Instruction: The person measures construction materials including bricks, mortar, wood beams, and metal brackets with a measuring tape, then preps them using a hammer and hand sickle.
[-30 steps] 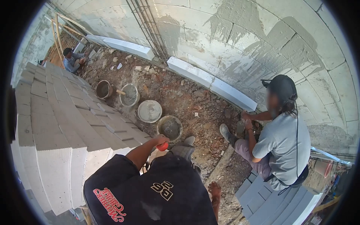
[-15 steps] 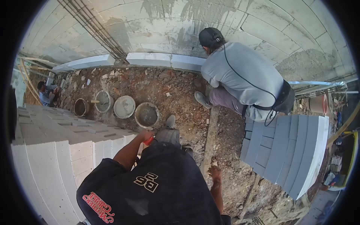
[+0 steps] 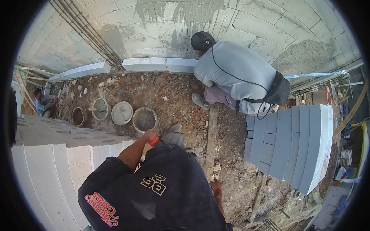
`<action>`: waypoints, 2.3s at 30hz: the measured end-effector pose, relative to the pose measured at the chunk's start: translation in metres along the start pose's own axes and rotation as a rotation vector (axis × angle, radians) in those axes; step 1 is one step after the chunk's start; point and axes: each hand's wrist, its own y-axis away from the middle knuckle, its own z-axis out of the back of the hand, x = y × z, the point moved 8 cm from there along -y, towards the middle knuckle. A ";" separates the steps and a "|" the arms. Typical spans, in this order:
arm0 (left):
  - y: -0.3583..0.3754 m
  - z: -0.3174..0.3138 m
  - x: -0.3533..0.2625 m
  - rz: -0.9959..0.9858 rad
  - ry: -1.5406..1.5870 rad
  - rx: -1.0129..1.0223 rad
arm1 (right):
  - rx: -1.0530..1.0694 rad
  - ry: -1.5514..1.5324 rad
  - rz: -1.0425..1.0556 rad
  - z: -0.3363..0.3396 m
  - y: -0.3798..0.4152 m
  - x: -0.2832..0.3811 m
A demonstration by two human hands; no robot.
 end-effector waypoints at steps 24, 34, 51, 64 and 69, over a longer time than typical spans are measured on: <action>0.004 0.075 0.090 0.485 0.441 0.078 | -0.079 0.357 0.418 -0.145 0.137 0.306; -0.075 0.108 0.109 0.343 0.494 -0.029 | -0.002 0.538 0.356 -0.184 0.126 0.267; -0.145 0.128 0.051 0.185 0.187 0.096 | -0.113 0.200 0.153 -0.162 0.128 0.169; -0.188 0.246 0.050 0.294 0.210 0.017 | -0.113 0.117 0.136 -0.153 0.122 0.150; -0.207 0.297 0.033 0.274 0.196 -0.138 | -0.102 0.110 0.159 -0.161 0.131 0.159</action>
